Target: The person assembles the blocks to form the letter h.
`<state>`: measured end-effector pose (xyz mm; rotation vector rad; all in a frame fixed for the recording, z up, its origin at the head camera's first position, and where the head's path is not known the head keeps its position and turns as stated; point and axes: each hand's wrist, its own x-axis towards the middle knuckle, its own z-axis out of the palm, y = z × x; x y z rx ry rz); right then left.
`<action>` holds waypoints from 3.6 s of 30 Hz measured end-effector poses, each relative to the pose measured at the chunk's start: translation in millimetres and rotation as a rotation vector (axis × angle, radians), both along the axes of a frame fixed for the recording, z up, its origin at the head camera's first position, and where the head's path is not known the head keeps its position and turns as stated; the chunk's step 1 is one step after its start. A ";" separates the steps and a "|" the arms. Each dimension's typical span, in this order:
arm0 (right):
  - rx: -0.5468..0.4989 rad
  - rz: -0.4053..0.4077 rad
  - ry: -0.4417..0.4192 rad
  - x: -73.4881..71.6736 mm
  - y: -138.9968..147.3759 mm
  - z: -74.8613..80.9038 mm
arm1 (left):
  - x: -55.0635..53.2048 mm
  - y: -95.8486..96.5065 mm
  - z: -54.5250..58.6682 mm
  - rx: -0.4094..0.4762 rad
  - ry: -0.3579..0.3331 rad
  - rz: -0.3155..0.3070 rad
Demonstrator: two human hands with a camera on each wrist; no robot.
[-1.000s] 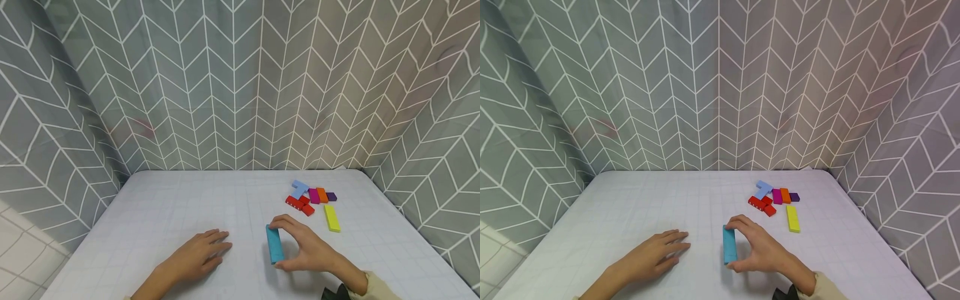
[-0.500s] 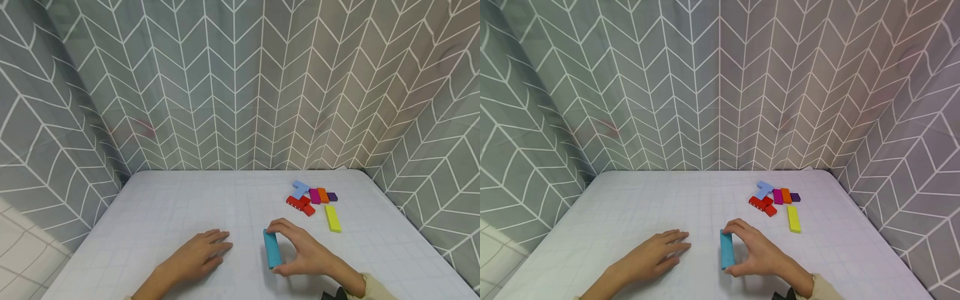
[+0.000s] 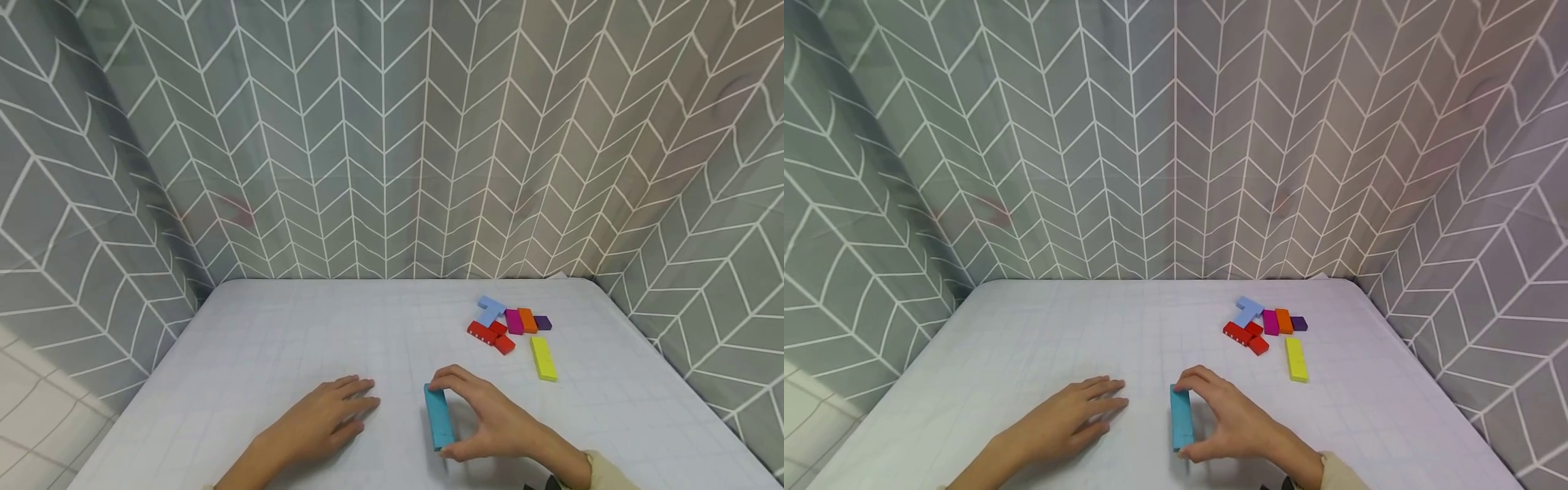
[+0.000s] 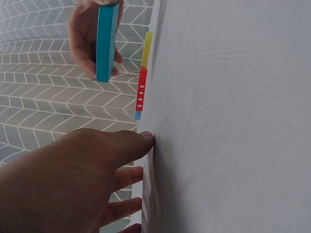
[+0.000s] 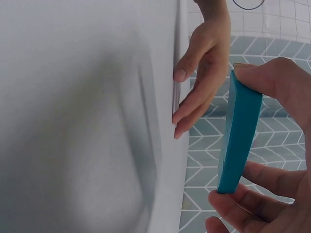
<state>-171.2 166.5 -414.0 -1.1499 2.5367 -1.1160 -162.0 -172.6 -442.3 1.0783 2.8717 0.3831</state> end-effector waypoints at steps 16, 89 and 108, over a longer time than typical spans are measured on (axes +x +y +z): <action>-0.008 0.045 -0.004 7.1 -7.5 -6.3 | -1.4 0.6 -0.8 -0.006 -0.012 0.007; 0.075 0.088 -0.022 14.3 -27.1 -29.8 | 0.4 -0.7 -1.6 0.018 0.015 0.003; 0.106 0.071 -0.025 16.3 -28.0 -33.7 | 0.0 0.1 -1.8 -0.001 0.017 0.005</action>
